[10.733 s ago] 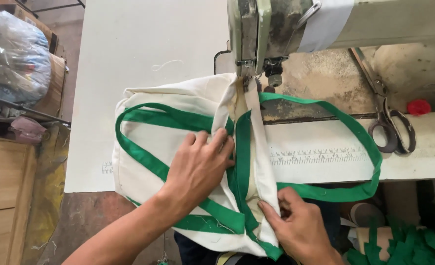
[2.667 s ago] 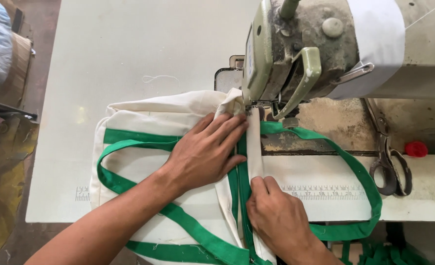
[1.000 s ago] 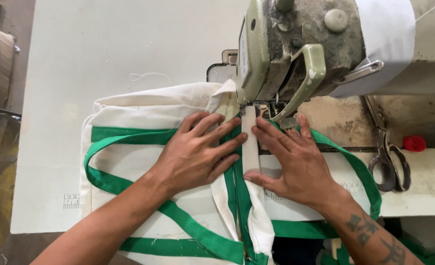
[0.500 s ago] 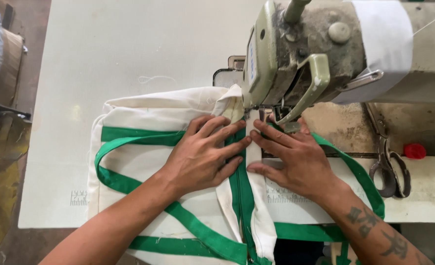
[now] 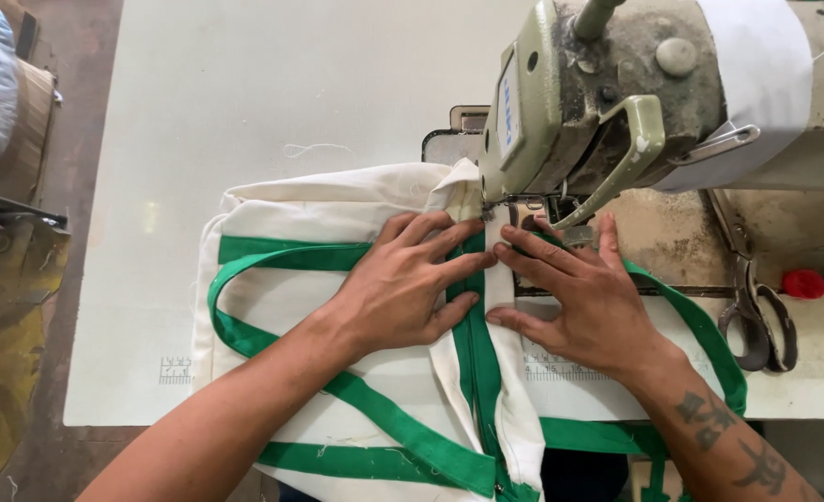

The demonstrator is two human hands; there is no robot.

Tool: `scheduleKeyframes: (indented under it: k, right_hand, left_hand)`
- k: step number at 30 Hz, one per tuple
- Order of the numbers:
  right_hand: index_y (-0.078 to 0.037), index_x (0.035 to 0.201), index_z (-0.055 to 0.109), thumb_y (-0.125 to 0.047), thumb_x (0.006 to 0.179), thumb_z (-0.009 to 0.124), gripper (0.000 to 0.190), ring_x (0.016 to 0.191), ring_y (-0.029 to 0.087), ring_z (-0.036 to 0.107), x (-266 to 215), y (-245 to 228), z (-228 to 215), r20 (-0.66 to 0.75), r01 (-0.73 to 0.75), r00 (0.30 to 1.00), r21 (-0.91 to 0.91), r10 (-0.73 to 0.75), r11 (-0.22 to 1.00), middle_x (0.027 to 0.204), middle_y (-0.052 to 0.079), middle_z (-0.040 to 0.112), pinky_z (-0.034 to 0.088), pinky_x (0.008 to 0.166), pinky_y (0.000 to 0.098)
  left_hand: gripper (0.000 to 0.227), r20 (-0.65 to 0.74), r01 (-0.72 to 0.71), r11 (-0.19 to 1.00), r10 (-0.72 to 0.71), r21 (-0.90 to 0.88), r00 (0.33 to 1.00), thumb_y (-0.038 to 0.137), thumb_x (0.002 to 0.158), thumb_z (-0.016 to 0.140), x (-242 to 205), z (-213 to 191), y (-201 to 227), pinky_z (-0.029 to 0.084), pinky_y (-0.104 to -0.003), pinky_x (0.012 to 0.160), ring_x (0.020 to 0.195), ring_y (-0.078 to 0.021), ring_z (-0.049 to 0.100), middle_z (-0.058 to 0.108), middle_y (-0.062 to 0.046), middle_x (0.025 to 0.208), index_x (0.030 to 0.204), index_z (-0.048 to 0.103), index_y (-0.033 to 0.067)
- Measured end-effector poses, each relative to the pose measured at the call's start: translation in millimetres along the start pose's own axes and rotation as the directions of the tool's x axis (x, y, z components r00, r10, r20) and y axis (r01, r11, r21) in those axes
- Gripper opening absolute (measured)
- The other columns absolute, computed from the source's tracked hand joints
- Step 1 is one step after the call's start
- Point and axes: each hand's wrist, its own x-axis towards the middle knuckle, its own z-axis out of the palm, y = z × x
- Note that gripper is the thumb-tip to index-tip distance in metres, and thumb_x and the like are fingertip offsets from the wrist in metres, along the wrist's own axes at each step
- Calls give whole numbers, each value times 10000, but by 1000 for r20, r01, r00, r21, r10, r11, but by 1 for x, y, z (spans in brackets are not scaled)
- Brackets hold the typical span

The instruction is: Sewing green straps onto a white canvas tote bag using an industrial sewing machine.

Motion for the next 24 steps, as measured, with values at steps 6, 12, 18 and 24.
scheduleKeyframes:
  k: [6, 12, 18, 24]
  right_hand:
    - [-346, 1595, 581, -610, 874, 832, 807, 1316, 232, 713, -1, -1, -1, 13, -13, 1000, 30, 12, 999, 1667, -94, 562, 72, 1291, 861]
    - [-344, 1711, 402, -693, 918, 735, 928, 982, 254, 766, -1, 0, -2, 57, -9, 998, -20, 10, 1000, 1758, -130, 423, 58, 1266, 869]
    - [-326, 1720, 378, -682, 957, 678, 894, 994, 262, 758, 2, -3, -5, 95, -12, 995, -25, 15, 1000, 1769, -115, 407, 57, 1252, 861]
    - [-330, 1661, 493, -680, 927, 727, 847, 1020, 239, 779, 8, -6, -9, 77, 1, 997, -38, 2, 999, 1733, -103, 472, 52, 1215, 910]
  left_hand:
    - [503, 85, -4, 1000, 5, -18, 996, 438, 1022, 635, 2, 2, -6, 436, -581, 1126, 1400, -443, 539, 648, -177, 1552, 1447, 707, 180]
    - [461, -68, -67, 998, 66, -14, 996, 385, 1055, 708, -3, 0, 0, 517, -536, 1147, 1334, -429, 630, 705, -245, 1423, 1295, 712, -9]
    - [446, 0, -99, 978, 100, 182, 995, 448, 1000, 668, 6, -7, 2, 491, -479, 1009, 1269, -349, 618, 734, -170, 1407, 1231, 672, 67]
    - [505, 38, -100, 974, 94, 203, 995, 466, 1013, 619, 6, -6, 1, 478, -483, 1012, 1264, -356, 612, 708, -201, 1431, 1286, 667, 43]
